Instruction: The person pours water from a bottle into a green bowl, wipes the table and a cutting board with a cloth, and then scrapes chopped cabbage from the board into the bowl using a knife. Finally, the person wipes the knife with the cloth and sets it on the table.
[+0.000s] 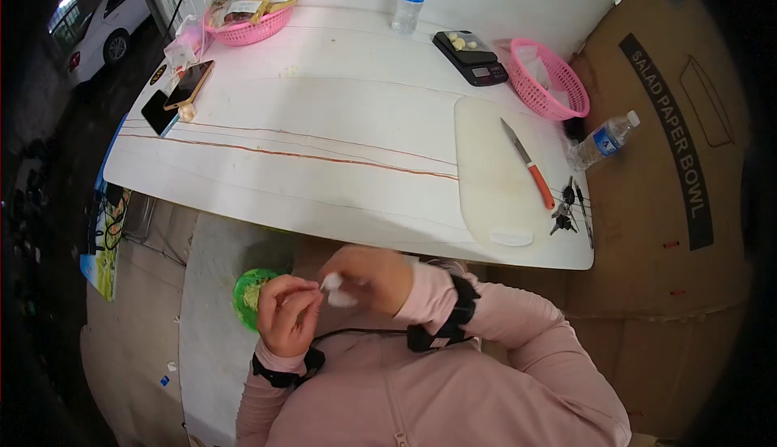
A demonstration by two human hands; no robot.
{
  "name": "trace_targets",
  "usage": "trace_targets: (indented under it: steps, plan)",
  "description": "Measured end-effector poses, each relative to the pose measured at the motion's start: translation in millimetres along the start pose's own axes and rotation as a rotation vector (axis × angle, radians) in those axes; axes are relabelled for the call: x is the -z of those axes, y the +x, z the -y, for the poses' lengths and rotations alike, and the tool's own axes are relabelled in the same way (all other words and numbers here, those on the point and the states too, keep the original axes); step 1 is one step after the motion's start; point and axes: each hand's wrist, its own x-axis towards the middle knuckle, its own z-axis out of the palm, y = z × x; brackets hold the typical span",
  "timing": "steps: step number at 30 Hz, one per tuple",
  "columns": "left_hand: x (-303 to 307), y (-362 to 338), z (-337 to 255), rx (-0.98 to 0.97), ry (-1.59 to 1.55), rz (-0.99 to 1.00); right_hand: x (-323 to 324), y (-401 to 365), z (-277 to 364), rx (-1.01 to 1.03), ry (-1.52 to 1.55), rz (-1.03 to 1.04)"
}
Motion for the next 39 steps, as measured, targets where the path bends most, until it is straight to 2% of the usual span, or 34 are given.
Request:
trace_targets:
  steps: [1,2,5,8,11,15,18,21,25,28,31,33,36,39]
  plan:
    - [0.2,0.2,1.3,0.007,-0.001,-0.001,14.1,-1.2,7.5,-0.209,-0.084,-0.043]
    - [1.1,0.5,2.4,0.031,0.003,-0.021,26.6,0.1,-2.8,-0.181,-0.072,-0.204]
    - [5.6,-0.3,9.3,0.081,0.025,-0.043,98.1,13.3,-30.5,-0.235,-0.389,-0.479]
    - [6.9,-7.7,20.2,0.128,0.049,-0.045,171.7,26.0,-97.2,-0.351,-0.481,-0.564]
    - [12.2,-15.6,29.0,0.187,0.053,-0.071,195.6,20.5,-136.6,-0.454,-0.567,-0.505]
    - [26.6,-29.6,41.6,0.220,0.147,-0.039,170.5,3.6,-146.5,-0.467,-0.625,-0.428]
    - [29.9,-37.0,51.3,0.263,0.168,-0.012,154.7,1.5,-122.5,-0.640,-0.750,-0.418]
    - [31.0,-39.5,60.7,0.280,0.170,0.024,154.0,-1.2,-121.7,-0.731,-0.685,-0.413]
    - [24.6,-36.0,73.1,0.313,0.150,0.038,148.6,-1.3,-113.8,-0.667,-0.829,-0.332]
    - [18.0,-35.0,79.8,0.313,0.132,0.052,145.0,1.9,-110.3,-0.723,-0.720,-0.298]
    - [11.5,-36.9,84.4,0.304,0.124,0.072,137.2,5.1,-111.0,-0.718,-0.700,-0.349]
    - [9.7,-38.8,86.2,0.304,0.127,0.074,133.3,6.2,-117.5,-0.725,-0.570,-0.417]
    - [11.1,-41.1,87.7,0.305,0.131,0.077,136.5,10.3,-139.4,-0.764,-0.523,-0.419]
    - [14.3,-42.8,90.7,0.294,0.145,0.078,139.4,35.0,-140.9,-0.755,-0.593,-0.470]
